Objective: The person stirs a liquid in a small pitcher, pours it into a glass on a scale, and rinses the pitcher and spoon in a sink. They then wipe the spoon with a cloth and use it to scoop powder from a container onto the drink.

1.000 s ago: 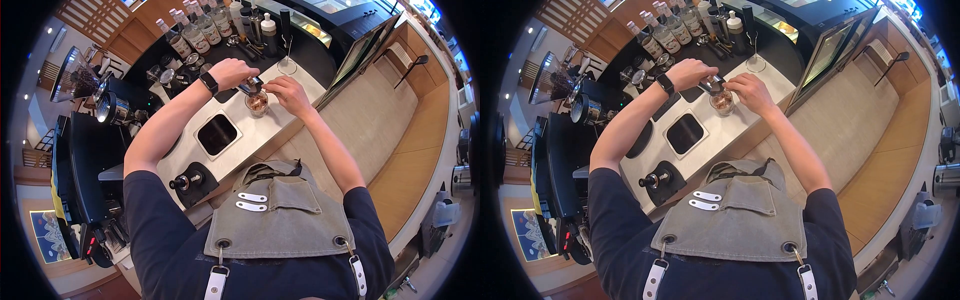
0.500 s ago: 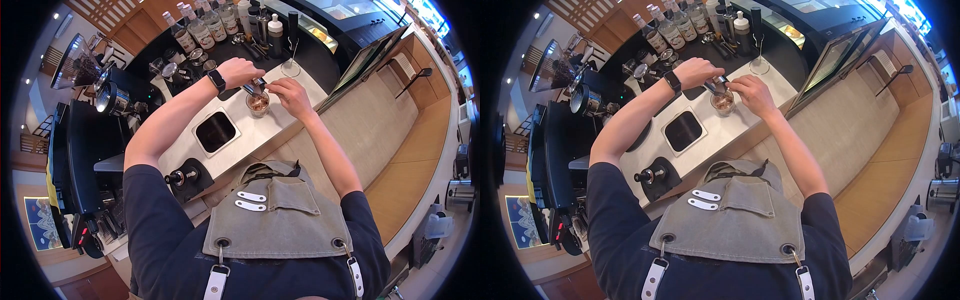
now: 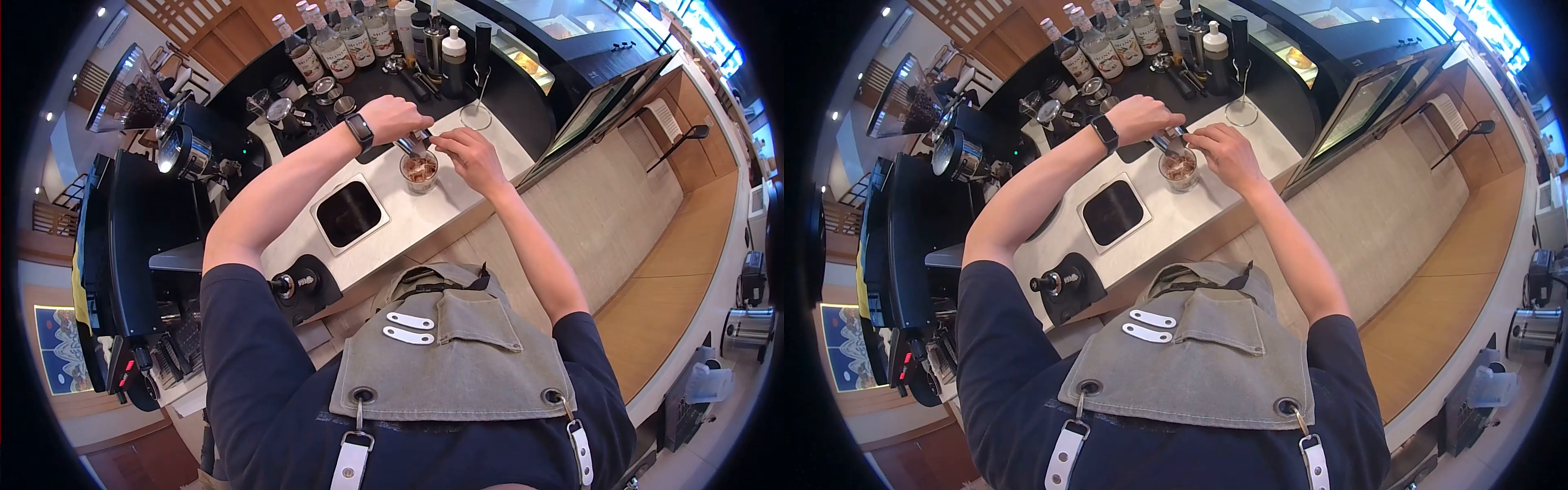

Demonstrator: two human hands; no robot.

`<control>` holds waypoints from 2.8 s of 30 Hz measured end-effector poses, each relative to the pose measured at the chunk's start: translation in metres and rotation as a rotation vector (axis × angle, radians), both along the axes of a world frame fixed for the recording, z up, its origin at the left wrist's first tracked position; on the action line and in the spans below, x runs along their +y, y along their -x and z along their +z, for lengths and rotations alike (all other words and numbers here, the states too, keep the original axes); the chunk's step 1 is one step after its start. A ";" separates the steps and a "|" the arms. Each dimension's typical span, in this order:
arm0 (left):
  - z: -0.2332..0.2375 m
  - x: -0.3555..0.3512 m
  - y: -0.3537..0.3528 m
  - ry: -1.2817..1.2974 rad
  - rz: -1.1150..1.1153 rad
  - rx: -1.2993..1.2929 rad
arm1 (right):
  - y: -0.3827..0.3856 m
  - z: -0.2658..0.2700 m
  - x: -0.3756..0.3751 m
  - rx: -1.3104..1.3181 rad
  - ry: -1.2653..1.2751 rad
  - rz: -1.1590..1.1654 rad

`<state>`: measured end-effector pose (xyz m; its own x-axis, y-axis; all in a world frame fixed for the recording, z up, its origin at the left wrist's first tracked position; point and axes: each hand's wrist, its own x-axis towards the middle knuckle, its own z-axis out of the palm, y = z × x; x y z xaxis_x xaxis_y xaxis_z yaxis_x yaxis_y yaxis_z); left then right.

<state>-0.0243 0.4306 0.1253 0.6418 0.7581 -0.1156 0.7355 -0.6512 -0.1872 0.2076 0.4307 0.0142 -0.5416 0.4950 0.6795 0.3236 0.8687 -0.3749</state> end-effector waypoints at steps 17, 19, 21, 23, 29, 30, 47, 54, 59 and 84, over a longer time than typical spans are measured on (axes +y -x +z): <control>-0.001 -0.015 0.018 -0.022 0.066 0.080 | 0.017 -0.004 0.000 -0.055 -0.013 0.082; -0.002 -0.017 0.021 -0.030 0.067 0.080 | 0.020 -0.002 -0.002 -0.025 -0.030 0.083; 0.000 -0.021 0.023 -0.035 0.064 0.067 | 0.021 -0.002 -0.004 -0.031 -0.036 0.090; 0.003 -0.025 0.022 -0.031 0.074 0.082 | 0.021 -0.004 -0.006 -0.072 -0.035 0.104; 0.004 -0.034 0.024 -0.039 0.064 0.045 | 0.020 -0.005 -0.011 -0.054 -0.027 0.124; 0.005 -0.035 0.024 -0.044 0.068 0.046 | 0.021 -0.002 -0.012 -0.037 -0.033 0.124; 0.020 -0.054 0.003 -0.020 0.048 0.047 | 0.003 -0.001 -0.027 -0.007 -0.053 0.096; 0.012 -0.052 0.002 -0.047 0.006 0.029 | -0.002 -0.001 -0.031 -0.014 -0.045 0.111; 0.014 -0.052 -0.003 -0.047 0.014 0.018 | -0.006 -0.002 -0.031 0.004 -0.067 0.081; 0.005 -0.024 -0.022 -0.017 -0.049 0.014 | -0.026 -0.004 -0.020 -0.008 -0.020 0.067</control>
<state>-0.0026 0.4064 0.1303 0.6767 0.7276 -0.1125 0.6999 -0.6831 -0.2086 0.2334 0.4103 0.0099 -0.5784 0.4436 0.6846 0.2670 0.8960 -0.3549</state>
